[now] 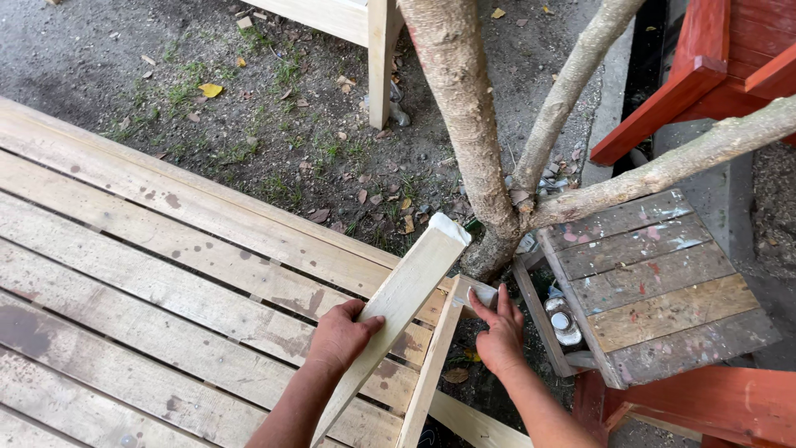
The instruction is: The person applies wood glue from a yellow jar onto the ends of a wooden slat, then positions the slat against the edge of a wooden bed frame and presses it into place, holding it while aligning it with the frame corner.
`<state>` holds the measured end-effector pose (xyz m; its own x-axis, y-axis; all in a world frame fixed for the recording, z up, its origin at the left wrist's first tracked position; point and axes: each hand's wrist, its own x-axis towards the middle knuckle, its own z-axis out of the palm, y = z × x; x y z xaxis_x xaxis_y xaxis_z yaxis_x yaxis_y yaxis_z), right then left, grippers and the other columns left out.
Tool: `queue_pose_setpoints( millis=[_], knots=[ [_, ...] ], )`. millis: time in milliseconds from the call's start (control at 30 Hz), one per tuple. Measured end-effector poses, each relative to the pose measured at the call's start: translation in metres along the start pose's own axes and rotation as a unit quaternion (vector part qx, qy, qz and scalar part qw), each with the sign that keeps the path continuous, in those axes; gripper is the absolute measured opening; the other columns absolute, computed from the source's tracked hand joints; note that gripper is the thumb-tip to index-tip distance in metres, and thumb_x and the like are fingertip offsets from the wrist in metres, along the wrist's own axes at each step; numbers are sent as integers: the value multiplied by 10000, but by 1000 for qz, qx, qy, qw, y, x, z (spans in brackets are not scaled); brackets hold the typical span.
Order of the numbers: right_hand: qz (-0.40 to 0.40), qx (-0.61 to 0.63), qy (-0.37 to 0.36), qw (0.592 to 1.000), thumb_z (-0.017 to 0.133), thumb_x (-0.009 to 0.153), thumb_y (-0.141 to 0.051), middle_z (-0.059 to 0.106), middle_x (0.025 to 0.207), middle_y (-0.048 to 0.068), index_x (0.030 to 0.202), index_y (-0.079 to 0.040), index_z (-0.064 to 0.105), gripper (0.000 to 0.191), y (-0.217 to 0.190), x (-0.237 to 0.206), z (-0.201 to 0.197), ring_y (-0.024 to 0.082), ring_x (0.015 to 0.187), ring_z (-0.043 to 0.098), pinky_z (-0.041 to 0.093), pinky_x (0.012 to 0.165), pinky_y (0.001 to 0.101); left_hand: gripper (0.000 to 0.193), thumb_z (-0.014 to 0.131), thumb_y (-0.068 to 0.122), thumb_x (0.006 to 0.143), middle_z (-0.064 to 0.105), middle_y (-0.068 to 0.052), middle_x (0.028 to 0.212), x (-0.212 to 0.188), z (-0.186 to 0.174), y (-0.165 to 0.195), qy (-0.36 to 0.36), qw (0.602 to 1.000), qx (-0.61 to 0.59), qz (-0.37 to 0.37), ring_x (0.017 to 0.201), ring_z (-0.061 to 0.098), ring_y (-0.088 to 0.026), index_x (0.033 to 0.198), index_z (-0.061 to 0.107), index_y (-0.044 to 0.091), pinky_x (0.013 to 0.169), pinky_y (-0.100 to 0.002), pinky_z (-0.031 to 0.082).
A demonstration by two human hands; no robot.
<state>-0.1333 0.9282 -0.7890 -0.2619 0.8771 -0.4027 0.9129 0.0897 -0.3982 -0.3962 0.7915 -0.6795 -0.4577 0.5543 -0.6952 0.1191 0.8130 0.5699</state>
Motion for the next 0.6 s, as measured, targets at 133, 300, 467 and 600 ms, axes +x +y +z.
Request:
queue_pose_setpoints(
  millis=[133,300,467,600],
  knots=[
    [-70,-67,31,995,627,780,89,124,1733,-20,1274,-483,698,759,-21,5,-21,259,1543,210,230,1249,313,431,752,361,855,797,-119,1082,-1,-7,-7,2,1000,8,19,959,765,-229,1184,737,84,964,-357,569],
    [-61,-168,-59,982,632,822,73,119,1733,-48,1219,-443,751,662,-65,9,-52,241,1589,128,129,1292,378,390,736,374,854,800,-123,1025,0,-18,-23,7,1000,16,6,924,764,-249,1131,745,100,928,-373,572],
    [-125,-322,-83,935,619,860,48,106,1732,-29,1244,-444,727,633,-98,13,-77,259,1598,82,53,1295,450,415,756,380,823,785,-121,1038,-1,-24,-44,50,999,-4,20,953,746,-277,1134,742,105,910,-397,570],
    [-225,-454,-85,858,580,904,-34,135,1716,14,1297,-449,673,579,-101,12,-87,296,1593,81,51,1274,529,442,742,423,835,780,-148,1050,-2,-25,-54,51,998,21,25,989,739,-309,1153,742,115,912,-416,568]
  ],
)
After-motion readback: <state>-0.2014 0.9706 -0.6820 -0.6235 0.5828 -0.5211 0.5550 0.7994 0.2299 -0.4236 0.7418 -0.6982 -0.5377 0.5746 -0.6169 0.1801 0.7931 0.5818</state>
